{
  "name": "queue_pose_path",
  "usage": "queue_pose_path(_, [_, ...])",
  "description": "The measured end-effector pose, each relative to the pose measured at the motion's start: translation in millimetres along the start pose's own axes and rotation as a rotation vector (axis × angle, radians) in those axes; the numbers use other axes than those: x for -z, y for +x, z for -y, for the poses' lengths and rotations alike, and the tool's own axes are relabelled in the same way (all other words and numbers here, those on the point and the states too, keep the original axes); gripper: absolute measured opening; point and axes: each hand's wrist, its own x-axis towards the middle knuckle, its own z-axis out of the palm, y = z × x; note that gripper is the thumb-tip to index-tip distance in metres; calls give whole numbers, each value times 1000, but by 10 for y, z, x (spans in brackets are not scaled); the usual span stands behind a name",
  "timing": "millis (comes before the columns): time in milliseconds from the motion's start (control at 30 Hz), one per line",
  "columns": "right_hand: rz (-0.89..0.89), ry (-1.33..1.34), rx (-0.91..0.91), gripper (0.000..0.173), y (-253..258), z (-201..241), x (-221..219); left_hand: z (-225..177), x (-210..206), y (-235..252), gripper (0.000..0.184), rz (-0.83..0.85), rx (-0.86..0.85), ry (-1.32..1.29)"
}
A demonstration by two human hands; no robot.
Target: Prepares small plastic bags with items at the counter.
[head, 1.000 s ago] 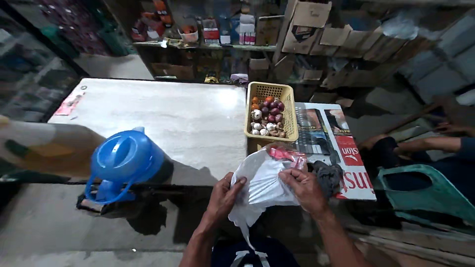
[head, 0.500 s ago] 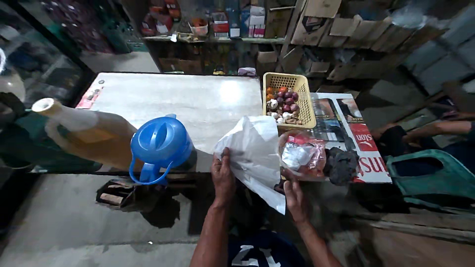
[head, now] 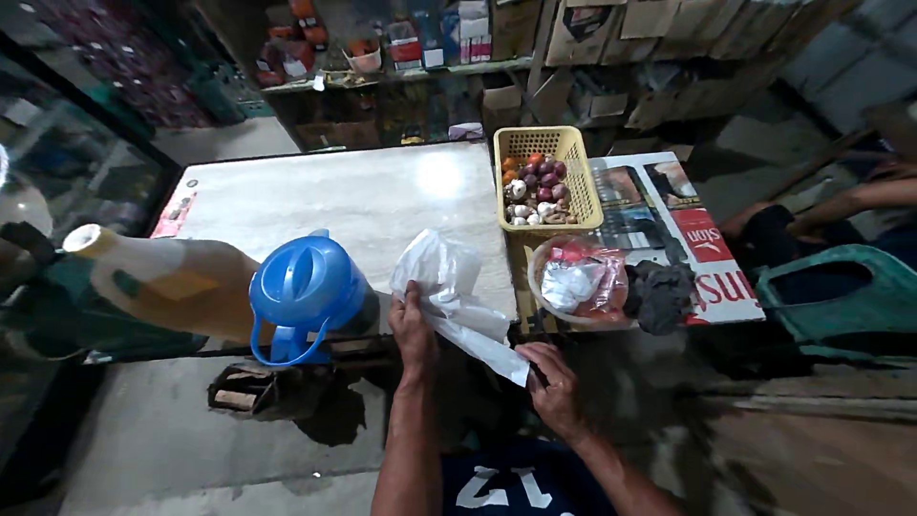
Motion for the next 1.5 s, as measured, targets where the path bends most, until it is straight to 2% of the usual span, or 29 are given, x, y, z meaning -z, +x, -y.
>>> queue_pose_path(133, [-23, 134, -39, 19, 104, 67, 21, 5, -74, 21, 26, 23, 15, 70])
queue_pose_path(300, [-58, 428, -485, 15, 188, 350, 167, -303, -159, 62, 60, 413, 100, 396])
queue_pose_path(367, [-136, 567, -667, 11, 196, 367, 185, -340, -88, 39, 88, 526, -45, 500])
queue_pose_path(400, [-167, 626, -745, 10, 215, 381, 195, -342, -13, -6, 98, 538, -166, 565])
queue_pose_path(433, [-175, 662, -805, 13, 236, 402, 215, -358, 78, -98, 99, 539, -298, 619])
queue_pose_path(467, [-178, 689, -849, 15, 260, 435, 229, -373, 173, -222, 89, 529, -428, 656])
queue_pose_path(533, [-177, 722, -897, 17, 314, 537, 237, -375, 318, -557, 50, 528, -577, 659])
queue_pose_path(567, [-162, 758, -904, 20, 334, 604, 238, -347, 366, -725, 34, 575, -584, 637])
queue_pose_path(633, [-138, 824, -882, 20, 371, 769, 221, -248, 415, -955, 24, 715, -534, 566])
queue_pose_path(700, [-114, 862, -822, 16, 398, 900, 199, -184, 406, -1028, 23, 794, -480, 481])
queue_pose_path(833, [-49, 899, -606, 11, 405, 964, 145, -252, 457, -1013, 21, 784, -456, 415])
queue_pose_path(967, [-6, 875, -509, 15, 426, 1008, 112, -323, 557, -1035, 20, 783, -483, 398])
queue_pose_path(1067, [42, 862, -455, 17, 418, 1018, 108, -368, 657, -1057, 21, 696, -410, 301])
queue_pose_path(1233, [117, 560, -227, 15, 423, 969, 66, -467, 798, -1090, 15, 488, -284, 97])
queue_pose_path(1400, [91, 585, -302, 19, 468, 891, -41, -512, 732, -1225, 16, 467, -295, -166])
queue_pose_path(1500, [72, 568, -344, 15, 522, 795, -58, -519, 696, -1257, 15, 478, -271, -254])
